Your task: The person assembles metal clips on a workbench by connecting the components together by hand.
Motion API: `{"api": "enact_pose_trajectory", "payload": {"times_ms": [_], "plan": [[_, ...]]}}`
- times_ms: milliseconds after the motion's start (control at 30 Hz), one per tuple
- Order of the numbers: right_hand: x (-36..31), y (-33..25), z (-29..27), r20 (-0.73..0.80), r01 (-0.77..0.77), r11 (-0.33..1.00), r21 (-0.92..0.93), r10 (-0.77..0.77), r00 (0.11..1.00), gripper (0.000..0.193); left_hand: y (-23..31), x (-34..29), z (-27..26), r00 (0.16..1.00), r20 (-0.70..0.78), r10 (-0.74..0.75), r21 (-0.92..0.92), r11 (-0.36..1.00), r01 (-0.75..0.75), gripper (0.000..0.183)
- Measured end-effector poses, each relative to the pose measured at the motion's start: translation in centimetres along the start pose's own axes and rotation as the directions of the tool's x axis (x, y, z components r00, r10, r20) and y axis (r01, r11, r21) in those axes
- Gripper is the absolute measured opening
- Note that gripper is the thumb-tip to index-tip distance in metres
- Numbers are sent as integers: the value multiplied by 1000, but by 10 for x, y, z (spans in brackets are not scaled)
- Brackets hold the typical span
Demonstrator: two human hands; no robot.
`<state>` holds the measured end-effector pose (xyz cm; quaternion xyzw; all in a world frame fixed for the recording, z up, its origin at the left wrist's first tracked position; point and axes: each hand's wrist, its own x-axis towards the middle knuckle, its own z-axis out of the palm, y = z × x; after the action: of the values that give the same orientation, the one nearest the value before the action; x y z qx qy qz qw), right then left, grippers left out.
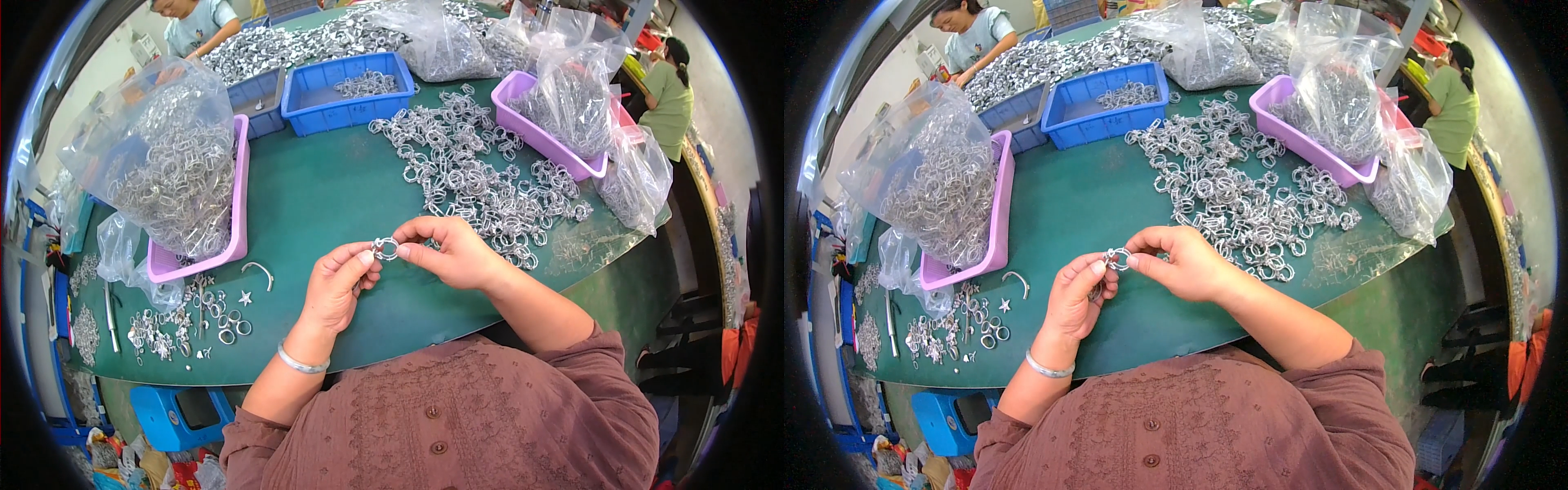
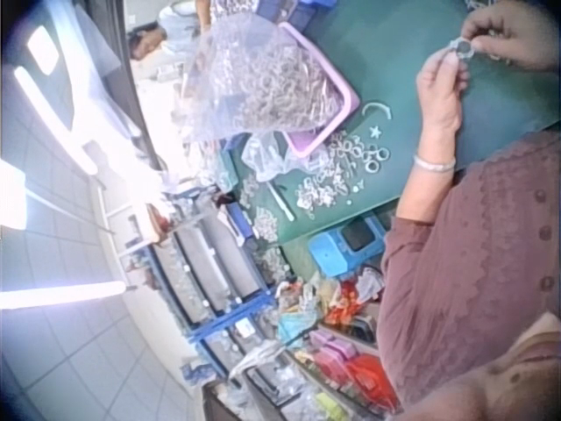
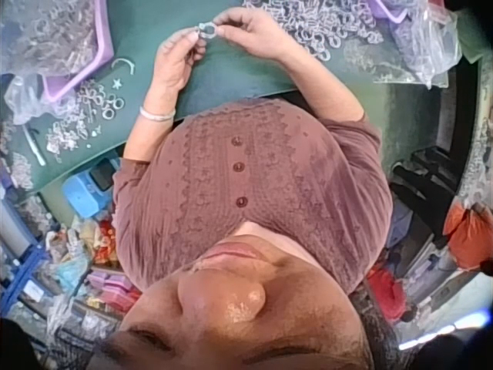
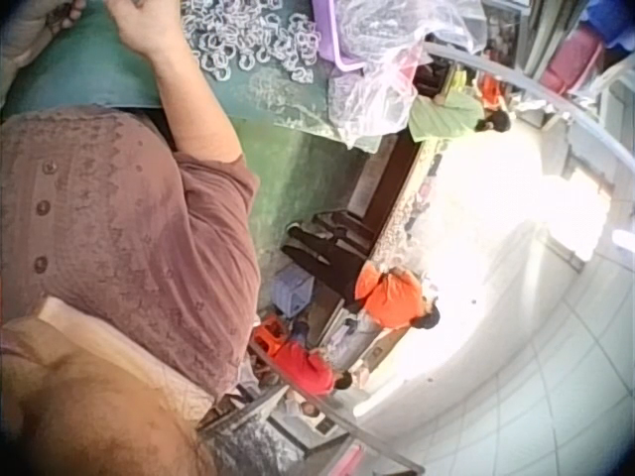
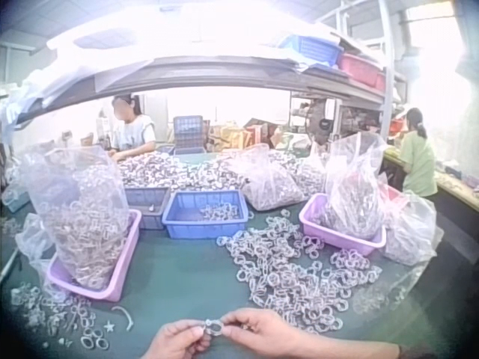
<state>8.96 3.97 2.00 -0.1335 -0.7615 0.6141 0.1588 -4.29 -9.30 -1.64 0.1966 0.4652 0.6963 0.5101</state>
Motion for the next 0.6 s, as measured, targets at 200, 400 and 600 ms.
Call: {"api": "enact_pose_trajectory", "payload": {"times_ms": [200, 400, 600], "plan": [[1, 1, -2, -4, -40, 999, -32, 40, 999, 16, 0, 3, -1, 999, 37, 24, 27, 999, -25, 20], [0, 10, -3, -40, 148, 983, -107, -153, 987, 14, 1, -1, 1, 989, 99, 106, 17, 994, -108, 28], [1, 21, -2, 18, 351, 907, -232, -356, 934, 15, -3, -2, 6, 826, 216, 521, 442, 702, -558, 33]]}}
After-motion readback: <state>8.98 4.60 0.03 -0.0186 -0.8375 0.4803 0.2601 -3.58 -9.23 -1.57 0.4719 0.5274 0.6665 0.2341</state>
